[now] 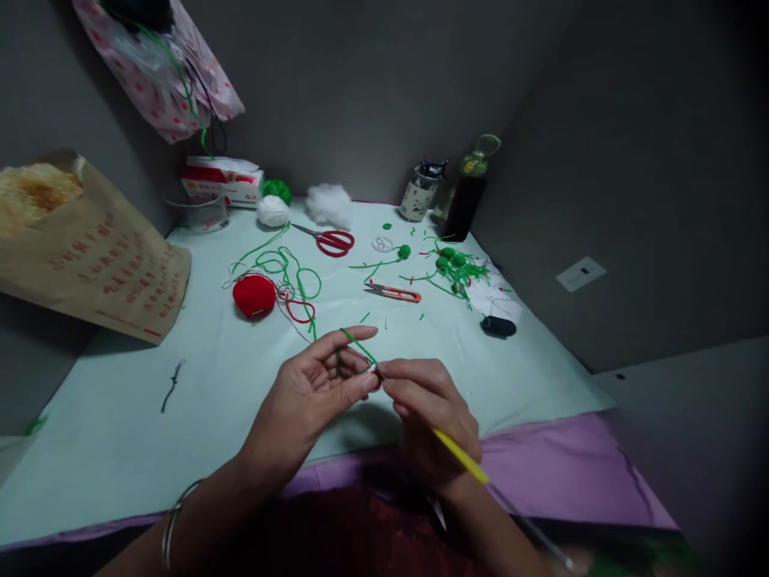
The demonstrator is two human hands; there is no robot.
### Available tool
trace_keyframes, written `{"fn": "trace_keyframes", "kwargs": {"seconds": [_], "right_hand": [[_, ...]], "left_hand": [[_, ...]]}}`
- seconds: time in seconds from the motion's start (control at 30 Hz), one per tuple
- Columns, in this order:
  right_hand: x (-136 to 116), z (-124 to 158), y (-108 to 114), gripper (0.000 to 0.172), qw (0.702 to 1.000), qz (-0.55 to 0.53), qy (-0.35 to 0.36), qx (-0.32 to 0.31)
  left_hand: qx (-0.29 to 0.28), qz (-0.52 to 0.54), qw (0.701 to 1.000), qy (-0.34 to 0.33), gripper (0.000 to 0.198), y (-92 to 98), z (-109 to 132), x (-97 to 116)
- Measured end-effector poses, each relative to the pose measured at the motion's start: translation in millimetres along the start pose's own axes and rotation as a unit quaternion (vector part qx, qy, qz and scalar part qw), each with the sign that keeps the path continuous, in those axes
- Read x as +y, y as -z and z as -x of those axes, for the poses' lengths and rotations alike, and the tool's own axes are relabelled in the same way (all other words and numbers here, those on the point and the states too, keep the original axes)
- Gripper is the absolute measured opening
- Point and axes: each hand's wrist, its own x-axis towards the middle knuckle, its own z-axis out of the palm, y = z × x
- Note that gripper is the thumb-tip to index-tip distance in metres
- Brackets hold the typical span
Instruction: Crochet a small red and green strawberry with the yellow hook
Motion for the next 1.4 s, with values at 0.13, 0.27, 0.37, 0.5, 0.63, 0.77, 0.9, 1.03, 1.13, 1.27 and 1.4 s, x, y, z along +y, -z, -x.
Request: {"fn": "trace_keyframes", "kwargs": {"seconds": [0.13, 0.27, 0.37, 0.5, 0.63, 0.77, 0.9, 1.03, 1.13, 1.27, 1.4], "right_hand": [[6, -6, -4, 0.019, 0.979, -0.166, -0.103, 0.056], [12, -15, -2, 0.016, 0.919, -0.333, -0.202, 0.060], [13, -17, 1, 0.017, 0.916, -0.340, -0.210, 0.037], [7, -14, 5, 0.018, 0.964, -0.220, -0.148, 0.008], [0, -11, 7, 0.022, 0.995, -0.084, -0.045, -0.022], [-1, -7, 4, 0.027, 1.000, -0.014, 0.006, -0.005], [5, 0, -1, 0.041, 0.997, 0.064, 0.050, -0.015], [5, 3, -1, 0.055, 0.989, 0.113, 0.092, -0.030], [3, -4, 2, 0.041, 1.000, 0.000, 0.015, -0.025], [5, -14, 2, 0.023, 0.962, -0.221, -0.149, 0.066], [8, -18, -4, 0.017, 0.944, -0.267, -0.190, 0.044]], "left_hand": [[-0.025, 0.017, 0.999, 0.012, 0.045, 3.5, -3, 1], [-0.093, 0.001, 0.995, 0.033, 0.045, 10.3, -3, 8], [-0.102, -0.049, 0.993, 0.022, 0.038, 13.8, -3, 15], [-0.041, -0.104, 0.994, -0.016, 0.033, 12.6, 0, 17], [0.027, -0.129, 0.989, -0.062, 0.041, 7.2, 4, 10], [0.066, -0.188, 0.972, -0.124, 0.040, 2.8, 7, 3], [0.070, -0.126, 0.984, -0.105, 0.046, -0.8, 6, -2], [-0.013, 0.037, 0.999, 0.019, 0.053, -0.1, 3, -5], [-0.059, 0.120, 0.985, 0.108, 0.052, 5.6, 1, -2], [-0.023, 0.098, 0.991, 0.089, 0.041, 10.6, 0, 2], [-0.037, 0.070, 0.995, 0.058, 0.044, 7.8, 0, 0]]}}
